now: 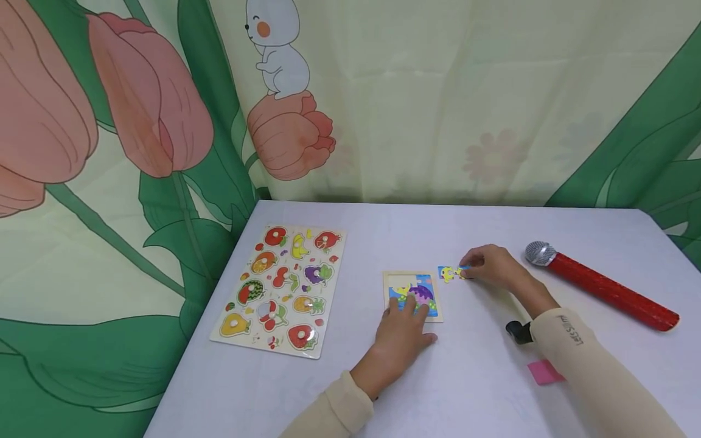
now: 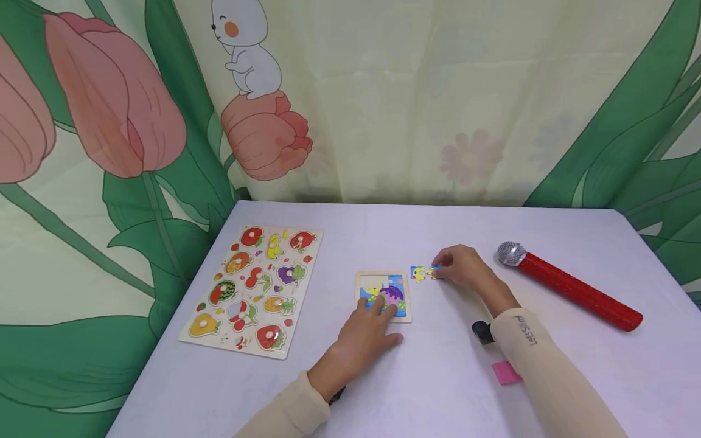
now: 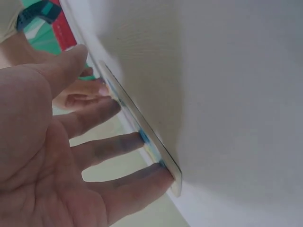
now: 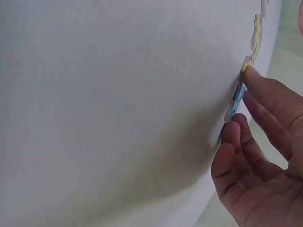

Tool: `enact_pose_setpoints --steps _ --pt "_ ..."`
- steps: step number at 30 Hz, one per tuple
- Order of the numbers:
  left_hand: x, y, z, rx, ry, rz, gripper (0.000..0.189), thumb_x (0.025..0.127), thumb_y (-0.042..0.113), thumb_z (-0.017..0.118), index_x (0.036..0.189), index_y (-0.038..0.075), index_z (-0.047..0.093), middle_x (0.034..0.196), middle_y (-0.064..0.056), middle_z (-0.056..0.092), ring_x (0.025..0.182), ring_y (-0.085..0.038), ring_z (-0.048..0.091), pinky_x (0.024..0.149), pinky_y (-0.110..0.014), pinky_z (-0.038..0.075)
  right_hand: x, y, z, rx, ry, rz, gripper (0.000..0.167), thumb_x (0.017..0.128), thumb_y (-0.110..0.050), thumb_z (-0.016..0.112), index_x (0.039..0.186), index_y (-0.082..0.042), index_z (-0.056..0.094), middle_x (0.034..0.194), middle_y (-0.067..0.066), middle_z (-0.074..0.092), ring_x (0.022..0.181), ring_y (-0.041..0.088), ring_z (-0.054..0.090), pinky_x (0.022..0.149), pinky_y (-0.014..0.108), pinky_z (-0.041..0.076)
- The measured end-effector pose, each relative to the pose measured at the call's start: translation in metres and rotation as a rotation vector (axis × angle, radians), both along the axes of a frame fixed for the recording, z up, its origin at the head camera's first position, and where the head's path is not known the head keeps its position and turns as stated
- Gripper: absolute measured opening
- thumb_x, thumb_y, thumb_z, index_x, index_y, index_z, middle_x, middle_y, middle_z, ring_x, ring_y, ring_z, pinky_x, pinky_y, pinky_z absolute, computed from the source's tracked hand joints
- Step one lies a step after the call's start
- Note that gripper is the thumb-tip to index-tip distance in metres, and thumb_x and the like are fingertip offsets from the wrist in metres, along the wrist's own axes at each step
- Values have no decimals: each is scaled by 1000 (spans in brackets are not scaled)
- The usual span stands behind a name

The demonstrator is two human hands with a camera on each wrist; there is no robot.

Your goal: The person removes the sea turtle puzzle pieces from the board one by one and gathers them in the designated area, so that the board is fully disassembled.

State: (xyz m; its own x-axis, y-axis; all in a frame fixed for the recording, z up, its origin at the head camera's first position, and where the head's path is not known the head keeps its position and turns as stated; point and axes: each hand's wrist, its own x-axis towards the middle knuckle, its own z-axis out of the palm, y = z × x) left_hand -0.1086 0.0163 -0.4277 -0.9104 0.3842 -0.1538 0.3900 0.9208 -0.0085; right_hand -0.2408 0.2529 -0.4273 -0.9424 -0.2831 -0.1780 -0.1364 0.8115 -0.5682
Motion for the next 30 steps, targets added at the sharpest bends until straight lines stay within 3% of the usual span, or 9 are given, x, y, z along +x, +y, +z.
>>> enact_pose_setpoints --steps 8,15,17,22,25,30 --pt "3 7 -1 -114 15 9 65 96 65 57 152 33 47 154 3 45 132 -35 51 102 -38 50 4 -23 -3 6 61 95 7 90 -3 74 97 -3 73 90 6 64 85 25 56 74 38 50" --pt "10 9 -5 -144 14 -4 62 97 65 54 151 35 47 154 4 45 133 -33 51 101 -39 50 19 -56 -9 -64 112 378 21 94 -5 73 115 -5 76 96 1 63 83 14 57 75 32 52" --pt "9 9 -6 -148 26 -8 61 98 65 53 151 36 46 155 4 43 133 -33 50 102 -38 49 19 -60 -8 -63 134 440 20 93 -5 75 113 -6 78 97 2 62 83 13 56 75 32 51" --pt "5 11 -4 -147 42 -8 60 98 65 54 150 37 46 154 4 42 134 -33 50 102 -38 49 14 -61 -7 -40 214 490 13 90 -2 77 99 -11 79 103 4 61 94 20 58 82 38 52" --pt "2 12 -3 -159 46 -9 59 98 65 54 150 38 47 153 4 43 133 -33 51 101 -38 50 13 -62 -8 -39 251 500 14 90 -2 77 97 -13 78 106 4 61 100 27 58 88 45 51" --pt "-1 12 -1 -175 26 -15 58 99 63 52 151 38 47 154 4 44 133 -34 51 100 -38 51 13 -64 -8 -49 231 482 18 89 2 76 99 -13 75 107 3 64 102 27 59 93 49 50"
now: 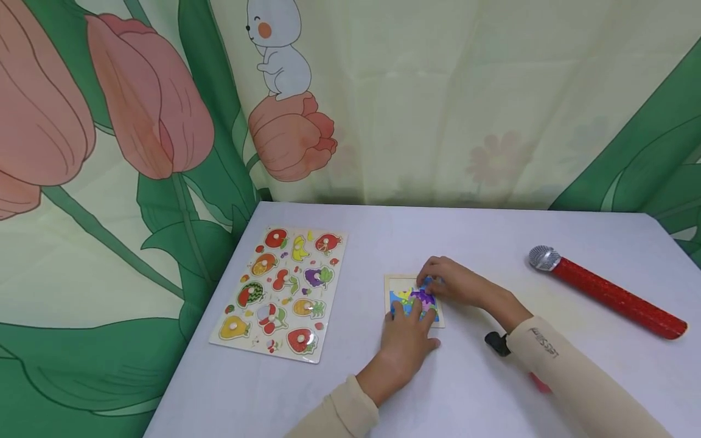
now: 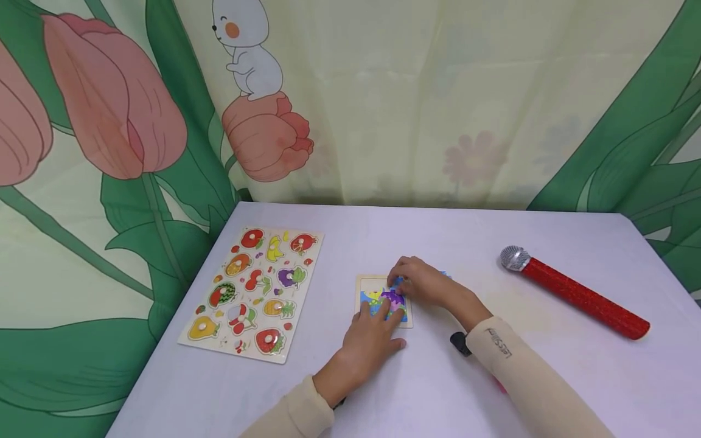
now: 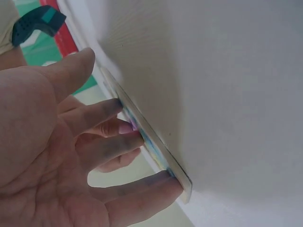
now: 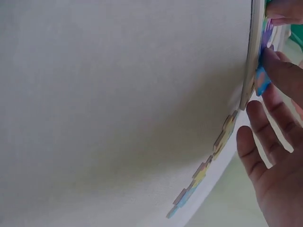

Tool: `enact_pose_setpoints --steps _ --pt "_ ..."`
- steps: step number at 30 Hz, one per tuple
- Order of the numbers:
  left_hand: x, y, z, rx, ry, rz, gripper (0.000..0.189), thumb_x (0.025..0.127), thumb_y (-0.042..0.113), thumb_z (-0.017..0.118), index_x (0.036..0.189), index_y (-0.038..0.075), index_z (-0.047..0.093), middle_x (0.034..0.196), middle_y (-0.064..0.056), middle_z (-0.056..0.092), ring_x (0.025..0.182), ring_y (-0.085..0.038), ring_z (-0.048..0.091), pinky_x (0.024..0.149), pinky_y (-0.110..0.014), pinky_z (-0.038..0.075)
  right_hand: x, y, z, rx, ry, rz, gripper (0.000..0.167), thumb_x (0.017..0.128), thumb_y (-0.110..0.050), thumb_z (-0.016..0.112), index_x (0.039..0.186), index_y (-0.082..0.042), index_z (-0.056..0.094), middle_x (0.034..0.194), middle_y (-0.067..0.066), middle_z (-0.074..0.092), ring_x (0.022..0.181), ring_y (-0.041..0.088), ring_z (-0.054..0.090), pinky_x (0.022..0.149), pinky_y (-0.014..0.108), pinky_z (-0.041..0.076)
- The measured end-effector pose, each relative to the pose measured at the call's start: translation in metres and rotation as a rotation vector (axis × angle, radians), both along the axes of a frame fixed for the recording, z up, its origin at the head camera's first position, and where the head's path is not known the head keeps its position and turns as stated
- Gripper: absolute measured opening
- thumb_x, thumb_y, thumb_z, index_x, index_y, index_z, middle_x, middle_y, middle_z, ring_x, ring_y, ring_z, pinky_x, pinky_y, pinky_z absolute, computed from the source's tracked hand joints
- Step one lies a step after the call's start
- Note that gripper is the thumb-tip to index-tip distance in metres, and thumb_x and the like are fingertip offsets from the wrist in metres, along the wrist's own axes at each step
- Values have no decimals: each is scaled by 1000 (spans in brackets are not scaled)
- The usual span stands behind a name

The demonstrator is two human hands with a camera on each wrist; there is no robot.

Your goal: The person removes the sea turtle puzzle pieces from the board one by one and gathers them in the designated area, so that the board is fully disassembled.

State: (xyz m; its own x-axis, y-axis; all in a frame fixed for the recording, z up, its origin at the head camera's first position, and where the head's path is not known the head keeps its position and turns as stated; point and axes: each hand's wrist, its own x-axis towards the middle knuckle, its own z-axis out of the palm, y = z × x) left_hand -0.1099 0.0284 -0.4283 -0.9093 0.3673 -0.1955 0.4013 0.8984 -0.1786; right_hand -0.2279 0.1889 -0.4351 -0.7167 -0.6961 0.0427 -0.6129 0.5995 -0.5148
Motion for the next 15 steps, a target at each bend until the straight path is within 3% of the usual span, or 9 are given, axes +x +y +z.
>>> enact_pose_setpoints --steps 6,11,15 --pt "1 2 0 25 -17 12 59 99 62 54 151 37 47 154 4 45 133 -34 51 100 -39 51 4 2 3 -43 -61 -86 25 91 4 73 115 -2 70 105 3 66 94 21 62 85 41 55" --pt "0 2 0 43 -23 31 61 97 62 57 152 37 47 155 5 45 134 -35 51 101 -40 51 6 8 4 -101 -44 -132 20 87 3 78 106 -3 75 95 0 68 84 16 61 75 34 54" --pt "-1 2 0 56 -24 39 61 96 61 59 151 36 48 155 5 46 133 -35 51 101 -41 51 8 11 4 -141 -33 -135 20 89 3 76 107 -5 78 95 0 71 84 17 66 76 34 56"
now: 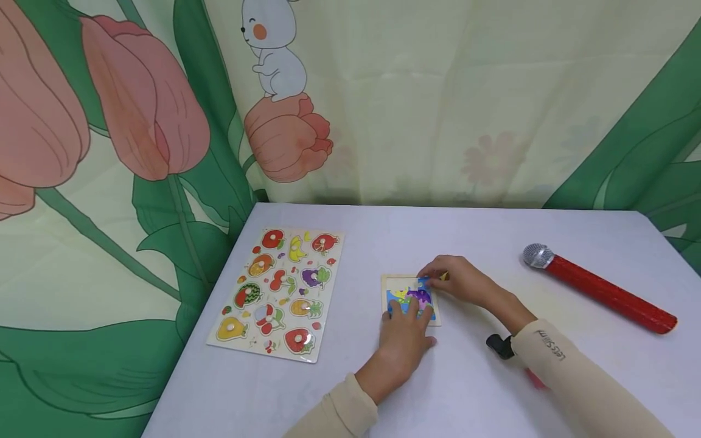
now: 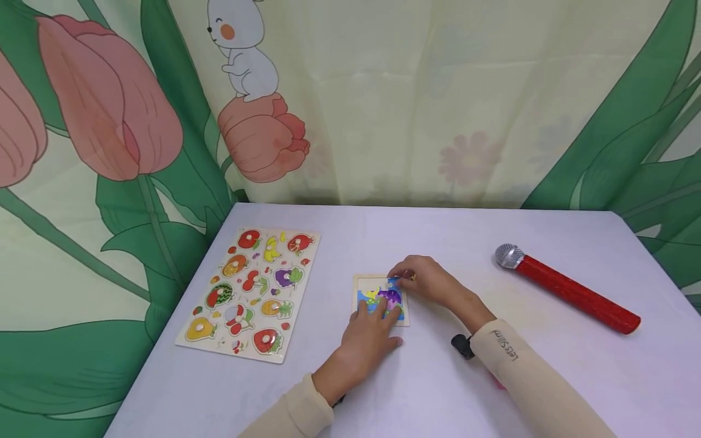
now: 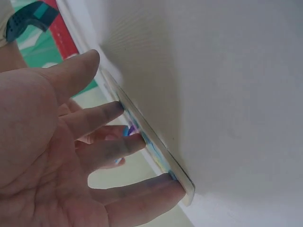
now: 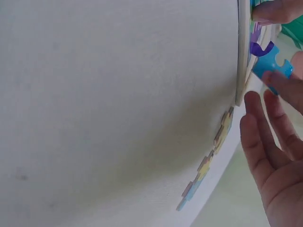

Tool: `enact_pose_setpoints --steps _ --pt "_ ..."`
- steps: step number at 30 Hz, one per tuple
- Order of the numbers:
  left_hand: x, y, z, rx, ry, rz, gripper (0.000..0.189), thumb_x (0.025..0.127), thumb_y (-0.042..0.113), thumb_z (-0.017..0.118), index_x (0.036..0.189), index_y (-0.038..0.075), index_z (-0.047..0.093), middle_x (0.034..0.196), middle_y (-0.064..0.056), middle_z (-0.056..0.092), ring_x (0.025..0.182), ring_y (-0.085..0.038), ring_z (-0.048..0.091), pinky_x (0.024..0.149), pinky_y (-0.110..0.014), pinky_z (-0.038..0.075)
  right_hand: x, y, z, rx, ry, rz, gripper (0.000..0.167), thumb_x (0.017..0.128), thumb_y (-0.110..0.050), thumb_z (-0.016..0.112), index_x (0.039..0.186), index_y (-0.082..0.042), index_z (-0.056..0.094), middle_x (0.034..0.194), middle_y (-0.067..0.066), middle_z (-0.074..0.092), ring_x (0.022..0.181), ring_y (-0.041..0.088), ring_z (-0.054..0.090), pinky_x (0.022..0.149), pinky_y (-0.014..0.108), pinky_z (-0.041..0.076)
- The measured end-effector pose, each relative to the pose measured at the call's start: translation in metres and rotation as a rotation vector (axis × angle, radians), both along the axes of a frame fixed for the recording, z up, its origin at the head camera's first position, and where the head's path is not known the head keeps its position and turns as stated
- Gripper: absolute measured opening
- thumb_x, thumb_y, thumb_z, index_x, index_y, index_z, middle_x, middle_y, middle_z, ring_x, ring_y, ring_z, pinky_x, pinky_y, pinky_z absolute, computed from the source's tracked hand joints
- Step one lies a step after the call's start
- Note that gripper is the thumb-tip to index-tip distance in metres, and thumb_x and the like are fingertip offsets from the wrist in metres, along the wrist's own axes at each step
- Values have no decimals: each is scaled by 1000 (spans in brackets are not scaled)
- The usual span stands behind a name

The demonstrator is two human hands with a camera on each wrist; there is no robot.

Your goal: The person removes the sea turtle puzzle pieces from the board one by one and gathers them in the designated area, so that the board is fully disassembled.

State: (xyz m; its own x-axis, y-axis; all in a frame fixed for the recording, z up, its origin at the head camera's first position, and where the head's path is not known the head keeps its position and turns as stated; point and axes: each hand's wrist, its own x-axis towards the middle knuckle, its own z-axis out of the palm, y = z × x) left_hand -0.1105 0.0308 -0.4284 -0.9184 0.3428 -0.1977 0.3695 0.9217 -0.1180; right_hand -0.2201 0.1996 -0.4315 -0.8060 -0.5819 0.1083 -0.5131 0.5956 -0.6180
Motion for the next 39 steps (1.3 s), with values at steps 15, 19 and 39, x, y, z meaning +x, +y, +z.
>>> enact_pose_setpoints --steps 15,19,39 --pt "-4 -2 2 21 -27 -32 59 97 56 64 150 33 51 151 1 49 130 -38 54 96 -44 55 -9 56 32 84 -174 -247 30 97 -1 69 126 -3 73 123 23 67 99 35 70 73 38 61" --pt "-2 -2 3 12 -10 -39 59 97 56 63 150 33 51 150 1 49 129 -37 55 96 -43 55 -12 80 35 146 -243 -286 32 99 -5 67 130 -2 70 131 30 61 105 38 66 74 38 61" --pt "-1 -3 5 -27 3 -37 61 97 59 59 152 35 48 152 4 47 131 -36 54 97 -41 55 -16 93 16 243 -355 -354 30 100 -8 64 129 -3 70 100 25 68 82 29 55 62 30 44"
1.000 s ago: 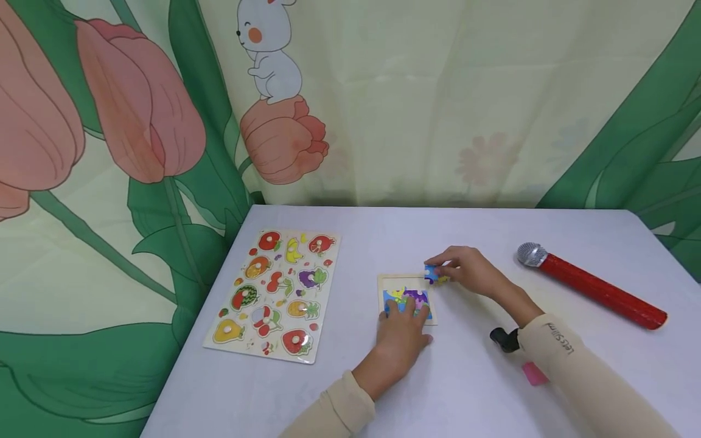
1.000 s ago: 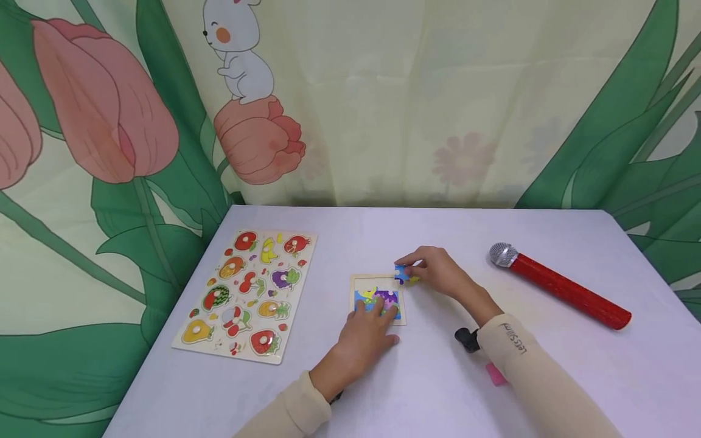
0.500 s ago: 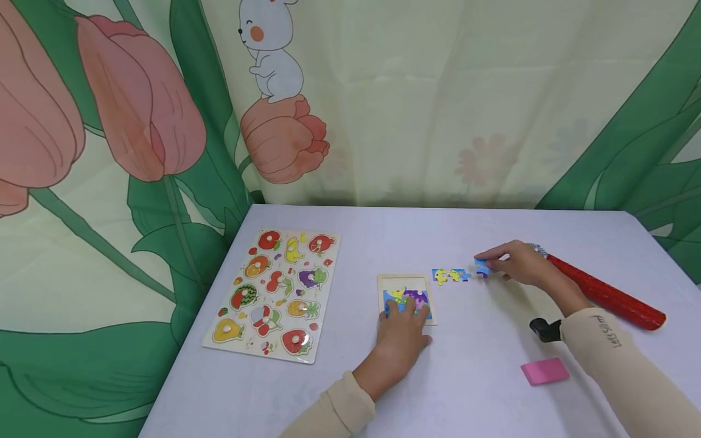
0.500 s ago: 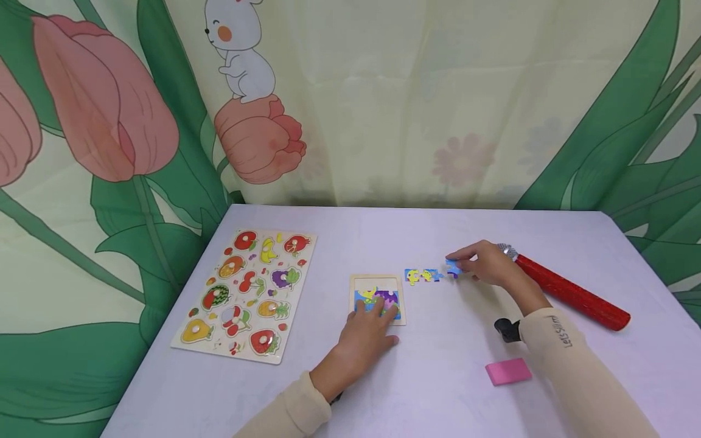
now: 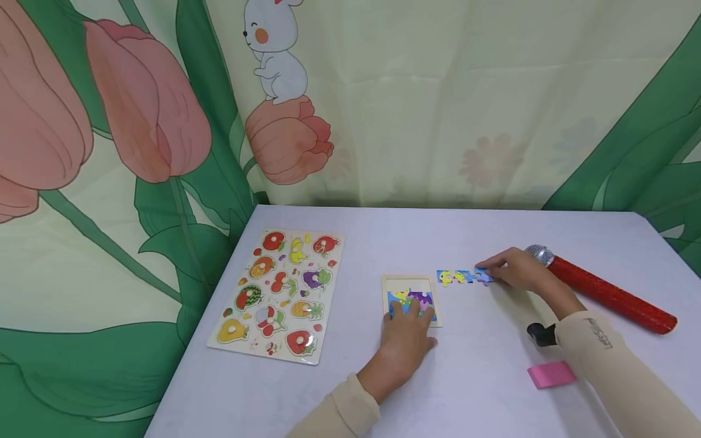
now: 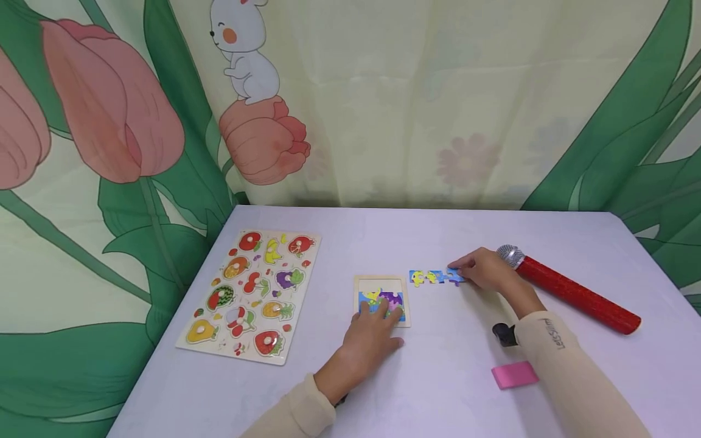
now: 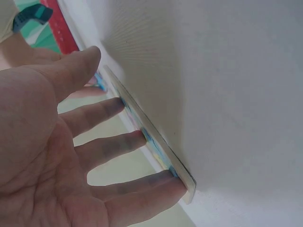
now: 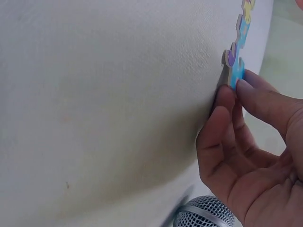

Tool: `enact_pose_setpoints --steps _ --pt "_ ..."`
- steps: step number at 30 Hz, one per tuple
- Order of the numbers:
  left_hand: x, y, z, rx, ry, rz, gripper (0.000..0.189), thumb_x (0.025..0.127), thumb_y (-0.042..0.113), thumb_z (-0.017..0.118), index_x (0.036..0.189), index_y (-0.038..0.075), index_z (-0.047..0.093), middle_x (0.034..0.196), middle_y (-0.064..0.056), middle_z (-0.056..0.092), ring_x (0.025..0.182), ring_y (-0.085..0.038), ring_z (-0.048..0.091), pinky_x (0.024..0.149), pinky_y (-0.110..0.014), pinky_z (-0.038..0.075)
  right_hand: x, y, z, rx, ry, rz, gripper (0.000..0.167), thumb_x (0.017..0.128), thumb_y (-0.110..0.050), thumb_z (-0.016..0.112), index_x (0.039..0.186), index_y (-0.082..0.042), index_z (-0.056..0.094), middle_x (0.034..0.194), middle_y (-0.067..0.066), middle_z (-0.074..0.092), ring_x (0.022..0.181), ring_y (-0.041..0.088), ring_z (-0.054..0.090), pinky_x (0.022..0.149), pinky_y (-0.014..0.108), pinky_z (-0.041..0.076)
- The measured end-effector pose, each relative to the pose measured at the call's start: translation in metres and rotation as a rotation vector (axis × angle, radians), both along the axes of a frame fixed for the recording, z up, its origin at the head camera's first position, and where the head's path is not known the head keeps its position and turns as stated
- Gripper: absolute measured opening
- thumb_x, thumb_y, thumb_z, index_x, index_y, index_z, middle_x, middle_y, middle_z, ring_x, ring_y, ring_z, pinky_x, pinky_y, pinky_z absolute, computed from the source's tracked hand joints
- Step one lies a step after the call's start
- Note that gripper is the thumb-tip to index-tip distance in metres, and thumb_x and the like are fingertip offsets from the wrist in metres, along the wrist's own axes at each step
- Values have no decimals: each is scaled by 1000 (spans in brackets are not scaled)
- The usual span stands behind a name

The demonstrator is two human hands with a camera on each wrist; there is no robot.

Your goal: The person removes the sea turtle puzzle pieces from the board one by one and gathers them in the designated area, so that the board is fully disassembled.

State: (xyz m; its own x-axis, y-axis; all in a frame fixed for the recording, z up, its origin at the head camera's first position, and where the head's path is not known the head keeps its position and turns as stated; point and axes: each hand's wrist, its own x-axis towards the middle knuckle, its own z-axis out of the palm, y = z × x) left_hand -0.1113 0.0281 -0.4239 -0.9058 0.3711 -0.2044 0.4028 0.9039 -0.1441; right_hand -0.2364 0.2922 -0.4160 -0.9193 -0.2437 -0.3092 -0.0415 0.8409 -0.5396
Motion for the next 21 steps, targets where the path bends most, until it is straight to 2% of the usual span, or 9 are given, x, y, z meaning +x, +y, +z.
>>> enact_pose_setpoints --steps 3,8,14,18,21 --pt "0 2 -1 3 -14 7 61 97 60 60 152 36 48 153 4 46 132 -35 53 98 -41 54 0 -1 -1 28 18 -7 29 99 -6 65 127 -4 72 128 33 61 102 38 56 70 35 50" --pt "-2 0 -1 14 -34 16 61 97 61 59 152 38 47 155 6 44 135 -34 51 100 -39 53 -1 -7 1 64 39 -1 28 98 -2 64 124 -3 73 126 32 62 107 43 57 79 43 54" --pt "-1 -5 -2 99 -59 25 60 97 56 63 152 37 48 157 5 43 137 -35 48 104 -40 50 3 -10 2 90 55 -20 27 96 1 65 122 -1 74 129 36 59 115 50 56 88 54 53" --pt "-1 -7 -2 111 -74 21 61 98 56 62 154 36 47 159 4 41 138 -35 47 106 -41 48 4 -12 -1 79 62 -48 27 97 1 64 122 -1 74 127 36 60 108 45 57 82 48 54" --pt "0 -8 -2 104 -68 12 62 98 57 61 155 35 46 159 3 41 138 -35 46 106 -40 47 4 -13 -3 79 88 -49 26 97 2 63 120 0 74 115 32 63 97 39 56 74 41 52"
